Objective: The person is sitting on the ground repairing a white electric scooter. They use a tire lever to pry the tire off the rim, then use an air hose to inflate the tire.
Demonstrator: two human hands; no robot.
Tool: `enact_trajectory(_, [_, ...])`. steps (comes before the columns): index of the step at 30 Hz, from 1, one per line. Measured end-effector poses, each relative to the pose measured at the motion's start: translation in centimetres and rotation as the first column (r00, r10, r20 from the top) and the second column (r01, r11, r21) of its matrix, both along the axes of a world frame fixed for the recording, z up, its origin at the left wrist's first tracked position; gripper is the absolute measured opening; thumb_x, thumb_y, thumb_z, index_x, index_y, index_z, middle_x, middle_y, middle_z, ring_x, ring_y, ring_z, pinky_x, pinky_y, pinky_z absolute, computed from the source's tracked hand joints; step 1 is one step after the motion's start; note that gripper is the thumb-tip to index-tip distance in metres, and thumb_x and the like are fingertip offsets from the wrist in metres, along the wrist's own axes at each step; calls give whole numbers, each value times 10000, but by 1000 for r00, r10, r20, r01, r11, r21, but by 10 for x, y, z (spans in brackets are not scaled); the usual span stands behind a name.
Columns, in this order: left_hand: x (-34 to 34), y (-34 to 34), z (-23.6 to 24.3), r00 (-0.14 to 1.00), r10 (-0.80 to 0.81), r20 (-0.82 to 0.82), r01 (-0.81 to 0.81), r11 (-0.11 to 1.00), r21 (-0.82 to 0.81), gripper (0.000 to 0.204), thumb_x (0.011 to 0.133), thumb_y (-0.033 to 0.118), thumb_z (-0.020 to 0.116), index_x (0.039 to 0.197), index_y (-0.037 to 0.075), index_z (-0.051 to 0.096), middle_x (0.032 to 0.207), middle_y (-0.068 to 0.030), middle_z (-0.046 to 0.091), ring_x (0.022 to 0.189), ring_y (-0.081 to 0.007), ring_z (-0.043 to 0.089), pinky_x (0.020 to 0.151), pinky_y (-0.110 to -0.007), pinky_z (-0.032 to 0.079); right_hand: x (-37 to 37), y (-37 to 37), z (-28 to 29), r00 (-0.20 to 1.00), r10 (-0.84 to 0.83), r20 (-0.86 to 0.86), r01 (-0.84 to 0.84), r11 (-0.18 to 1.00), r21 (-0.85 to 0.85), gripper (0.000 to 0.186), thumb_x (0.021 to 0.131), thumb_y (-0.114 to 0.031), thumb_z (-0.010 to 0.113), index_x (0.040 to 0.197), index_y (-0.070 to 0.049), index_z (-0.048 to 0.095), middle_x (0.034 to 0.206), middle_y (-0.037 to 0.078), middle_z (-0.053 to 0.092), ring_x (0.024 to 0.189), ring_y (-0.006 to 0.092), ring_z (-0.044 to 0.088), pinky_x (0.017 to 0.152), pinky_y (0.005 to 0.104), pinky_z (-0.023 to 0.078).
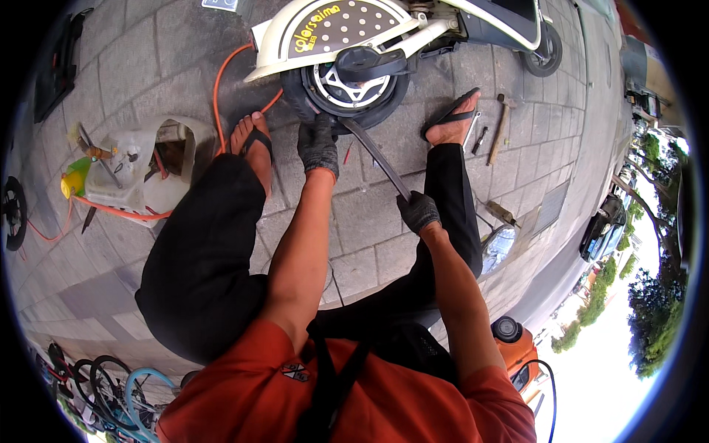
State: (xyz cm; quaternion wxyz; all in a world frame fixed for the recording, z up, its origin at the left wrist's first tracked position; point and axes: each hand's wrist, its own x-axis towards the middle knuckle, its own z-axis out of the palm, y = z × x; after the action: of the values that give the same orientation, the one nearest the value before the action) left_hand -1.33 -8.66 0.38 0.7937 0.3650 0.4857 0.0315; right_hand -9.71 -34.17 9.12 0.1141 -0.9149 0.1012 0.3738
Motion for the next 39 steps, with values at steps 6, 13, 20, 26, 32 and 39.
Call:
enact_trajectory(6, [-4,-2,-13,1000,11,16,-11,1000,10,355,958,244,731,1258,73,651,1139,-33,701,918,-151,669,745,-315,543,-7,-8,-13,995,58,81,-60,998,17,410,898,-416,625,881,-11,688,829,283,680,871,476,669,748,521,544])
enact_trajectory(13, [-4,5,-12,998,17,66,-19,999,30,309,960,199,723,1232,66,660,1115,-46,707,917,-155,678,757,-309,560,-18,13,-23,994,8,113,-2,999,-53,397,902,-420,609,920,-32,689,820,274,688,850,481,675,736,543,548])
enact_trajectory(20, [1,3,0,998,59,27,-59,998,-5,334,949,218,735,1241,72,665,1029,-13,697,813,-113,621,675,-283,506,11,7,25,994,110,19,-109,992,-70,397,914,-391,613,881,-5,700,816,284,679,864,476,671,749,522,548])
enact_trajectory(26, [1,3,5,1000,5,1,-5,999,-49,346,955,227,730,1258,74,660,1120,-28,704,878,-137,659,707,-297,543,75,-23,54,956,256,-139,-259,966,-3,344,894,-330,636,938,-3,733,876,275,694,883,443,687,761,486,532])
enact_trajectory(32, [10,25,-9,997,46,67,-53,991,119,384,972,234,708,1276,7,647,1140,-41,701,965,-128,615,850,-275,484,124,-62,10,795,581,175,-603,788,125,278,914,-280,625,892,-15,705,838,238,687,838,415,661,742,476,500])
enact_trajectory(39, [15,43,17,984,157,79,-150,985,-90,461,963,249,726,1344,16,614,1239,-30,667,1057,-138,594,913,-305,483,105,-28,47,942,327,71,-335,924,185,344,923,-345,677,965,-5,666,854,211,655,824,385,619,770,436,494])
